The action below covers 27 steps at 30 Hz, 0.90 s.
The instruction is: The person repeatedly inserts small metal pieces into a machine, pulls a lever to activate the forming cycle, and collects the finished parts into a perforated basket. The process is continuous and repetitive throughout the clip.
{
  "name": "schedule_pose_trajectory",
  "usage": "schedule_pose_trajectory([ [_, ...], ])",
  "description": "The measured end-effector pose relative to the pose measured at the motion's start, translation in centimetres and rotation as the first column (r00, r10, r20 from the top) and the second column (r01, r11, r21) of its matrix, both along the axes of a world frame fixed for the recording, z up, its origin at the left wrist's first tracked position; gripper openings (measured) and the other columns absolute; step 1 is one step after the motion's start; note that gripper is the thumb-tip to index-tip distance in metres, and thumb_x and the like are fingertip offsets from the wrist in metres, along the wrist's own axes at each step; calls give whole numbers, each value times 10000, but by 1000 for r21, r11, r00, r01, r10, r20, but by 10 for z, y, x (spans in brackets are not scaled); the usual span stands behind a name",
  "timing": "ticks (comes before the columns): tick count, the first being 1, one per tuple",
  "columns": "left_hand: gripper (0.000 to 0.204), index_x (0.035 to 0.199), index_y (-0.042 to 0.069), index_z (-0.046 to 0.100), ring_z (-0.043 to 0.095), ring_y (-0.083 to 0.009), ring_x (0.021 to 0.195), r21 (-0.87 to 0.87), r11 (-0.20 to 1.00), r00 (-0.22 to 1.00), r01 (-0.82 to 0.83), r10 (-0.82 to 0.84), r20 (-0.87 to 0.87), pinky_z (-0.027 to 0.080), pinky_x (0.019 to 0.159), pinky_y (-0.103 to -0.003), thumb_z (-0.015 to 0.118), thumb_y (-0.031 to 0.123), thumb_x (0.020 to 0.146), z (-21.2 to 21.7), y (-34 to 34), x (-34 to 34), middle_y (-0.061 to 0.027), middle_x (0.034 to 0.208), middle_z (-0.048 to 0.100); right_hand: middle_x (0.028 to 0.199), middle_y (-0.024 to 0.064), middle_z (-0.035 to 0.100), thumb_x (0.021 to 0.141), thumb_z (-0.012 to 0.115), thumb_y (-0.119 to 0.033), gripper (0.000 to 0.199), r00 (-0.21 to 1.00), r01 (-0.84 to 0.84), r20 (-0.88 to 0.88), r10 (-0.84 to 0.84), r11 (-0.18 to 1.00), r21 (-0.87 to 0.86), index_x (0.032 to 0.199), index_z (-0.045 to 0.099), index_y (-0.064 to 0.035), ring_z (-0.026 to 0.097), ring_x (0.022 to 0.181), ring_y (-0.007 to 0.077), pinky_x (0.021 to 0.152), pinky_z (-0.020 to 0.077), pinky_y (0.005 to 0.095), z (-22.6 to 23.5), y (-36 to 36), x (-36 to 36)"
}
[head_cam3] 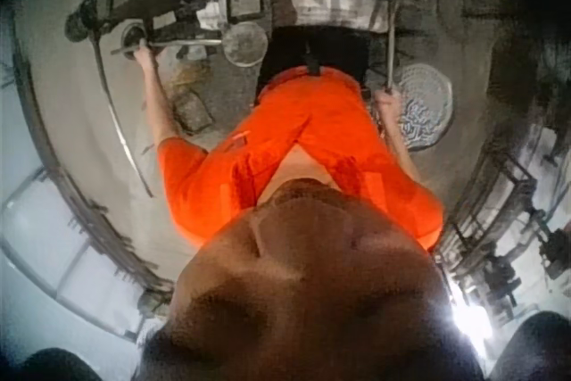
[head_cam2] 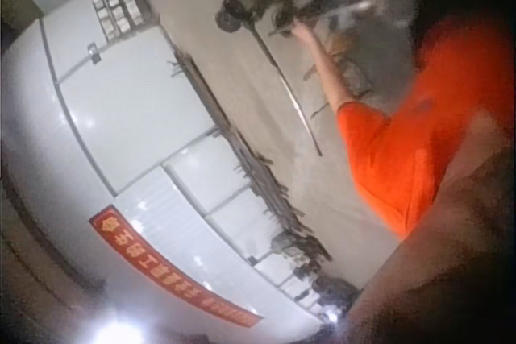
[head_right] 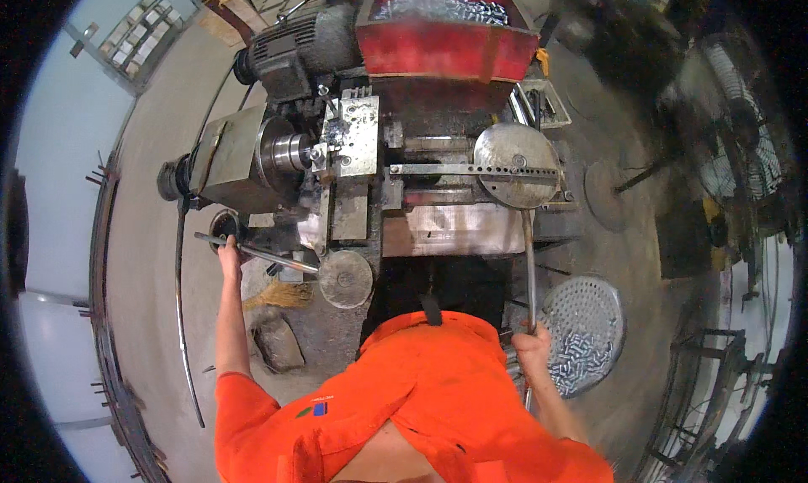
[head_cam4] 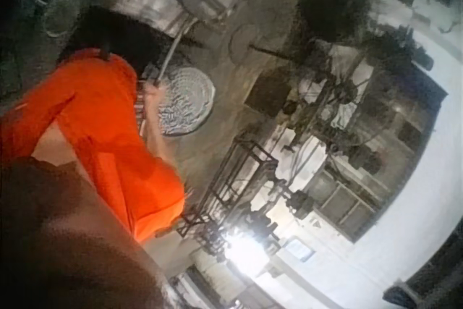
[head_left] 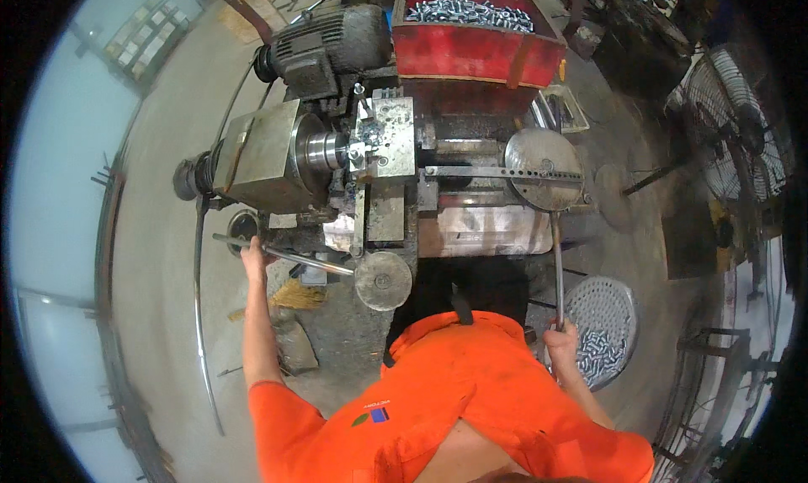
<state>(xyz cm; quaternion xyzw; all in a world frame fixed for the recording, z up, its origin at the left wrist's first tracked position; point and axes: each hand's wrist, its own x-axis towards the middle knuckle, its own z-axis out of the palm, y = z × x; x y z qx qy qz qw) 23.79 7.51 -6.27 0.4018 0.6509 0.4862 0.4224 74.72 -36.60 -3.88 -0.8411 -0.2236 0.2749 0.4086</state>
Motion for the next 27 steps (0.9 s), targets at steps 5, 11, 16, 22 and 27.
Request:
schedule_pose_trajectory([
  [5,439,937,-56,482,610,-278,446,-251,966,957,63,-130,-260,523,411,-333,497,375,854,19,0,2,-159,606,598,606,43,514,620,545,-162,214,999,-48,-6,48,995,-89,765,582,-9,493,584,152,516,383,296,-42,-28,49],
  [11,436,867,-70,529,612,-263,455,-268,951,967,153,-200,-156,517,405,-315,477,364,874,18,-5,0,-166,622,606,824,207,617,619,646,-258,339,750,100,533,391,729,-677,864,617,-25,592,789,387,724,476,462,-9,-9,206],
  [16,544,915,-87,515,612,-259,446,-278,942,973,189,-218,-76,506,392,-293,473,455,885,24,-6,16,-167,607,603,984,126,603,672,622,-261,465,429,434,843,324,745,-507,1080,562,-47,574,940,305,822,438,438,-9,63,300],
  [22,615,1065,-19,550,634,-237,782,-116,989,995,96,-94,24,495,729,-384,471,554,857,-32,-19,-44,-174,936,636,1285,217,445,612,634,-205,761,258,-23,966,30,999,-25,1308,396,-8,411,1189,365,1026,297,434,-26,113,198],
  [27,609,944,-24,602,639,-313,792,-420,807,57,414,-484,-873,496,686,-435,519,564,811,-115,-23,-43,-224,911,637,1254,215,478,597,623,-140,681,743,-99,641,194,978,-181,1253,470,-40,471,1142,346,959,378,383,-61,80,112],
])
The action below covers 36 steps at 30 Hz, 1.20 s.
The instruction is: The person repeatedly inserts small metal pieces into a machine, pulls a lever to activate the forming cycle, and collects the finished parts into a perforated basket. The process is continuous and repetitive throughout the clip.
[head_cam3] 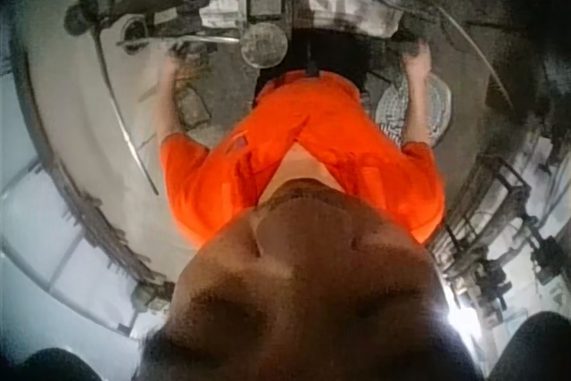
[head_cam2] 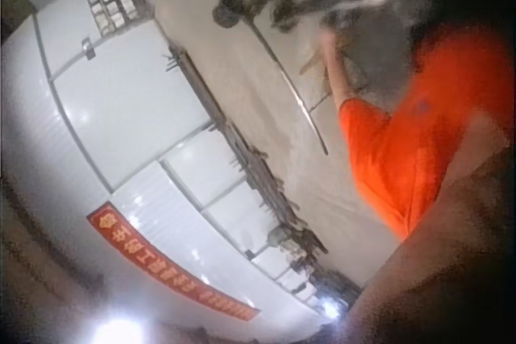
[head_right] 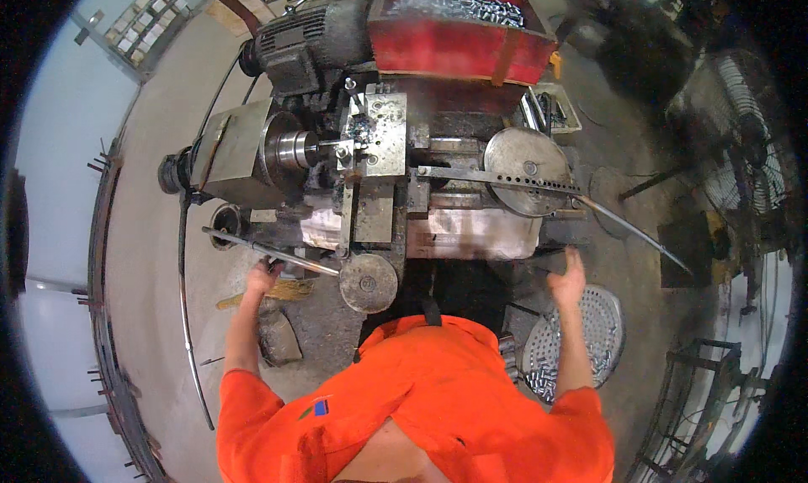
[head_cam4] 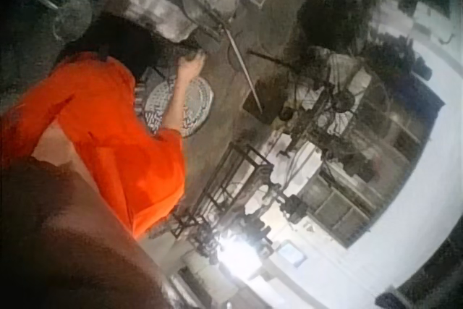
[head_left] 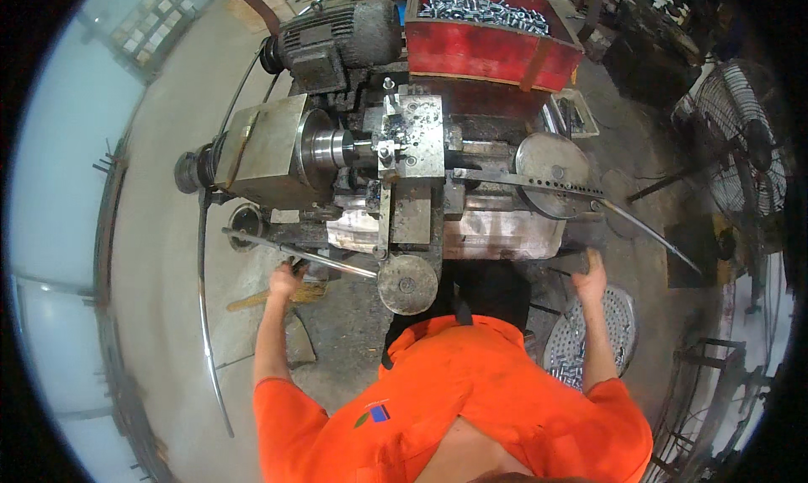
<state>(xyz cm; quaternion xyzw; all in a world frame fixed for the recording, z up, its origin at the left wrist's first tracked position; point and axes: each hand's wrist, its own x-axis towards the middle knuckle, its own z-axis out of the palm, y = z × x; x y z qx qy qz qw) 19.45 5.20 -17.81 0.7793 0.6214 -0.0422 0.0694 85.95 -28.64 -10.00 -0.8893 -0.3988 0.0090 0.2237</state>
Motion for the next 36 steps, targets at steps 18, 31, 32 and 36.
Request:
schedule_pose_trajectory([
  [18,458,1080,8,480,611,-378,865,-147,969,974,-200,212,75,486,725,-460,570,366,809,0,-46,39,-236,920,621,862,160,650,598,603,-102,299,971,-228,-76,227,974,6,882,667,-37,627,809,308,750,491,374,122,124,-42],
  [31,340,1004,44,619,627,-221,622,523,703,876,-482,410,256,478,592,-369,474,331,897,244,-72,-138,-127,675,622,840,164,635,559,605,-214,289,441,-873,177,880,466,-141,748,676,-8,561,869,337,775,477,389,203,368,-273],
  [32,408,989,56,625,628,-267,711,253,732,774,-632,580,254,477,634,-395,466,415,879,234,-79,-148,-160,763,631,843,179,640,569,603,-214,285,433,-867,171,885,461,-187,749,676,-5,572,872,337,782,480,382,203,373,-278],
  [36,582,911,43,648,610,-361,853,254,604,650,-755,741,169,465,730,-442,472,590,814,193,-107,-118,-201,881,637,851,192,649,575,606,-209,287,425,-868,104,899,437,-236,771,675,-11,605,865,329,787,497,376,200,380,-277],
])
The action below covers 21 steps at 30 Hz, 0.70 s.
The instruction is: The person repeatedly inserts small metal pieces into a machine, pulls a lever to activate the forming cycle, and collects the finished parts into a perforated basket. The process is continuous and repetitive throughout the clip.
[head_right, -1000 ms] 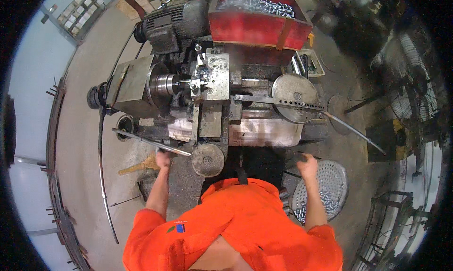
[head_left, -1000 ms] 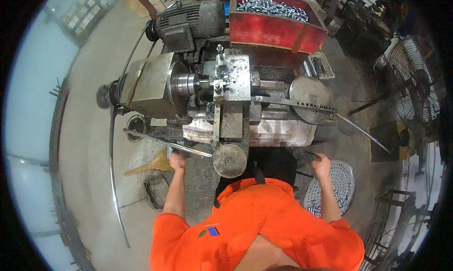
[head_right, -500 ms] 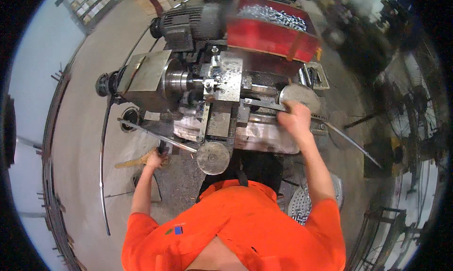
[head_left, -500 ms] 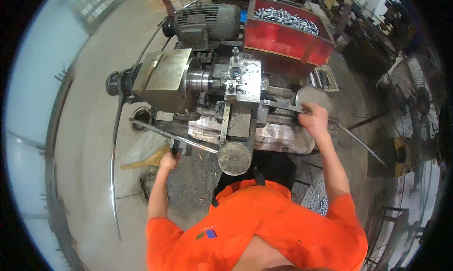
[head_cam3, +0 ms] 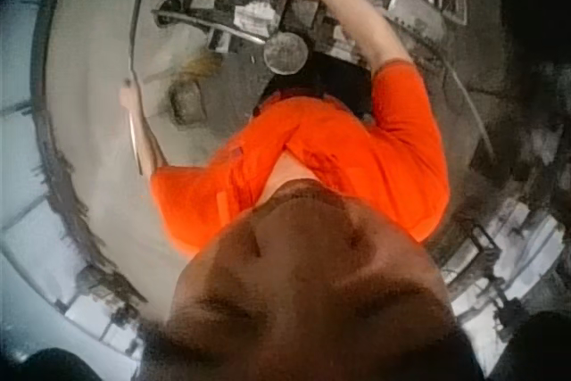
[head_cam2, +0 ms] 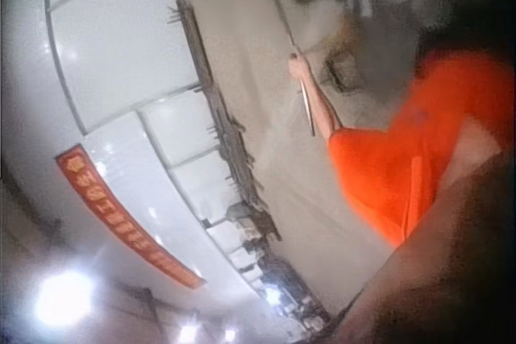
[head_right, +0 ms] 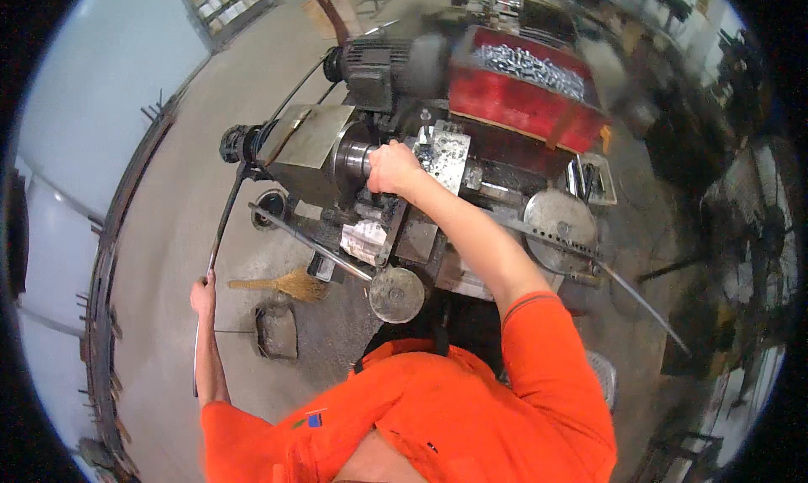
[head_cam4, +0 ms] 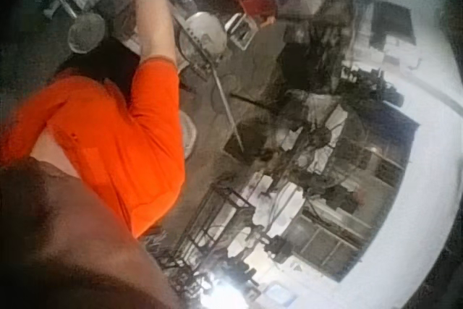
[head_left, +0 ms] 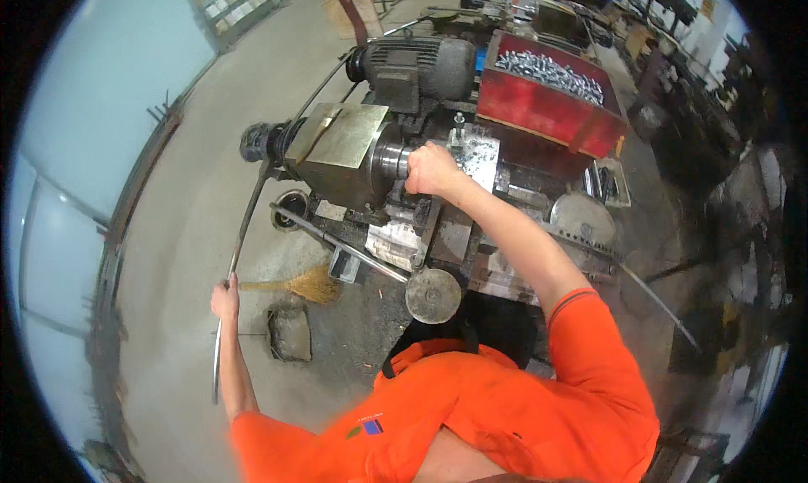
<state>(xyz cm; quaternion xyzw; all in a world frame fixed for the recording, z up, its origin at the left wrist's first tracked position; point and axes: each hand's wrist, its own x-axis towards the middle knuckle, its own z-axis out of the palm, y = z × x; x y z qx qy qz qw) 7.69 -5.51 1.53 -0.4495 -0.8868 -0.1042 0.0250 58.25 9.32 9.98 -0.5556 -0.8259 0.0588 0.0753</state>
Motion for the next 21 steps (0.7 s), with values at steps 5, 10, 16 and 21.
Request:
schedule_pose_trajectory([
  [5,583,868,36,664,607,-369,819,80,996,998,-41,38,41,467,714,-439,506,592,793,-2,-11,0,-184,839,639,825,189,646,554,621,-182,256,1000,-9,-10,9,1000,-11,734,668,-7,605,862,325,779,504,379,3,-4,-9],
  [10,593,779,27,643,606,-359,694,141,984,992,105,-93,-88,451,621,-443,526,609,774,-20,10,-43,-162,698,623,848,206,630,561,623,-165,258,998,65,-5,-65,997,-32,738,659,19,589,895,341,800,492,382,-3,0,-4],
  [16,616,781,30,649,608,-368,734,49,998,999,34,-35,25,450,652,-449,491,625,788,3,8,-28,-178,753,632,852,243,621,561,613,-172,278,998,65,23,-64,996,-64,738,661,38,599,890,352,815,491,378,3,-2,-5],
  [21,518,851,23,646,620,-366,808,12,993,993,-115,115,35,468,721,-464,555,528,782,6,-38,85,-214,828,637,837,253,623,560,606,-165,266,996,85,-23,-86,995,-51,739,667,22,617,842,366,795,502,389,0,-1,-11],
])
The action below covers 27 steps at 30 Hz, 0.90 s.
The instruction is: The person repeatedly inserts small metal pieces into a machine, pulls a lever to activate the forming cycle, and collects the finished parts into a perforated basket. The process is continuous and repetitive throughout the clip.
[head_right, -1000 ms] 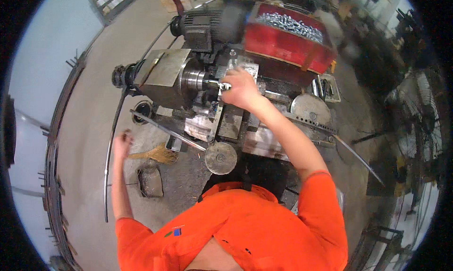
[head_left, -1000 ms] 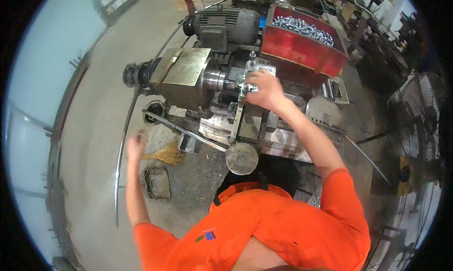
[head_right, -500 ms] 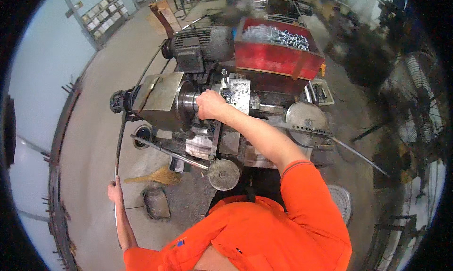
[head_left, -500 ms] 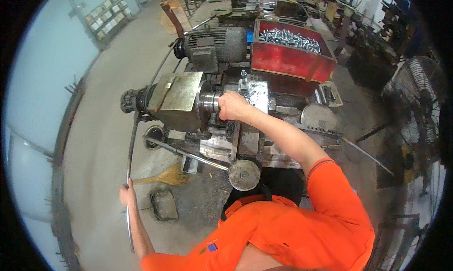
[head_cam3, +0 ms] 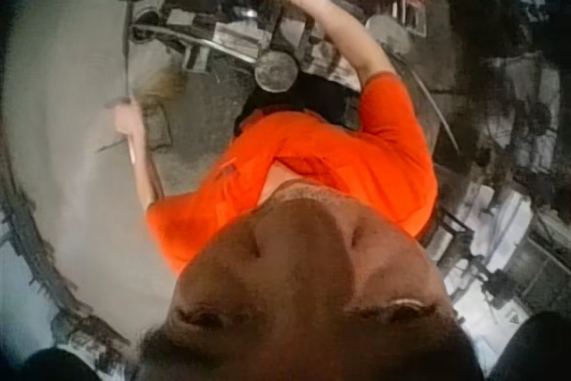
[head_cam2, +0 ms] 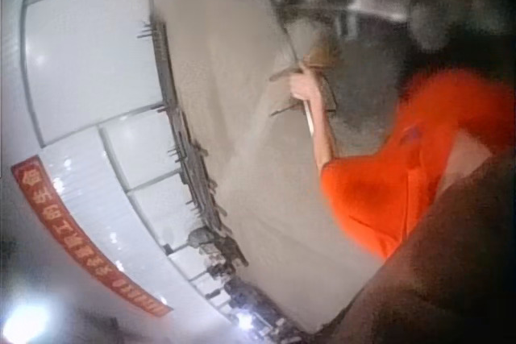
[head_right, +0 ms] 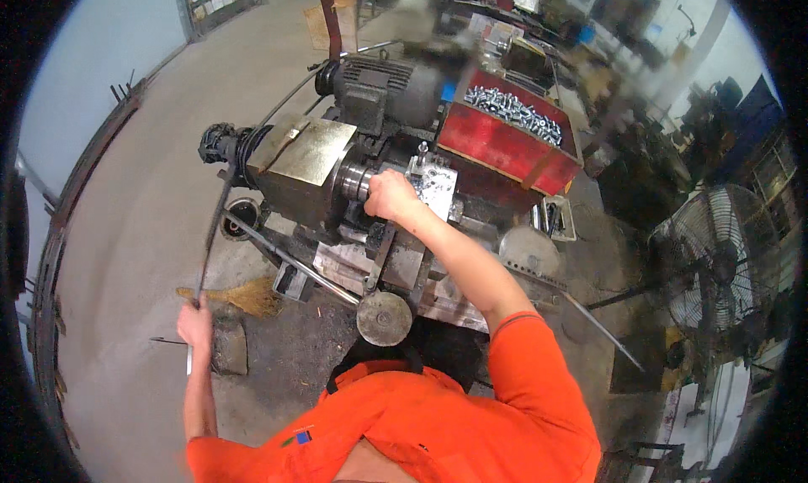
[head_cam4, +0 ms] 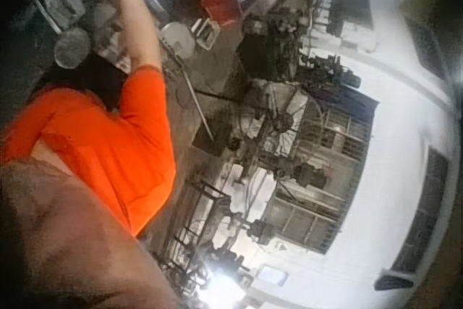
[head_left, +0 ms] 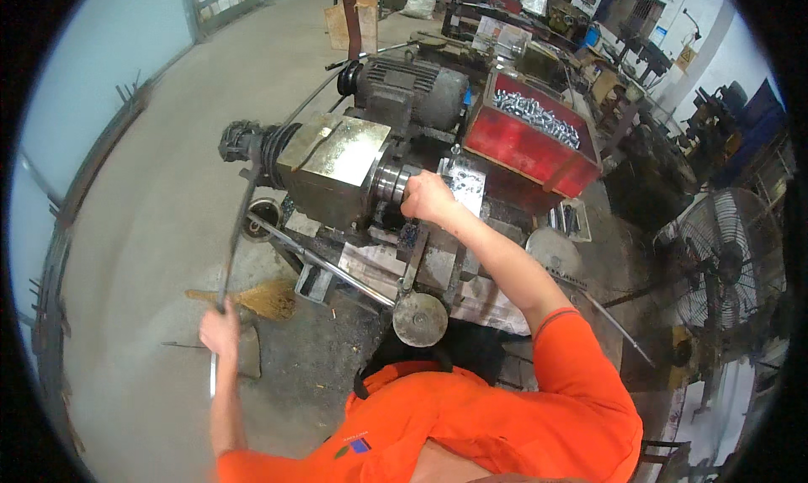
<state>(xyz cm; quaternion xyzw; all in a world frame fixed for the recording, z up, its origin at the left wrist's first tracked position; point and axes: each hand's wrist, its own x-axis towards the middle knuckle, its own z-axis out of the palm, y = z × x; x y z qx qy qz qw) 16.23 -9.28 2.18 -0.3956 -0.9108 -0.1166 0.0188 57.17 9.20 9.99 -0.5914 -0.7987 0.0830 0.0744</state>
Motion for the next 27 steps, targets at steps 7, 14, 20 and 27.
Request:
schedule_pose_trajectory([
  [7,435,853,-17,588,603,-397,769,62,957,952,283,-288,103,477,677,-462,644,400,742,3,-18,4,-234,778,619,756,193,641,566,631,-236,236,991,77,97,-94,982,172,728,695,-77,624,807,336,735,517,402,35,-13,36],
  [14,301,827,-30,587,605,-253,594,143,848,740,510,-517,430,482,558,-369,661,250,745,11,39,-26,-160,680,604,1350,184,355,581,601,-186,607,967,252,-110,-229,825,506,1185,560,-150,439,1128,378,942,403,413,101,-22,141],
  [20,271,896,-56,568,561,-154,536,389,850,442,355,-520,731,472,509,-296,631,186,792,-3,51,-20,-72,626,564,1257,182,487,559,584,-171,497,897,367,-392,-203,838,405,1043,638,-76,523,1089,352,924,423,389,67,-123,208],
  [27,411,998,-61,549,546,-171,592,348,900,395,262,-429,812,457,551,-309,675,262,777,-37,71,-47,-79,697,553,1069,177,604,574,581,-199,408,427,883,-385,-818,469,-17,948,682,-71,603,934,326,830,476,356,-65,-340,342],
])
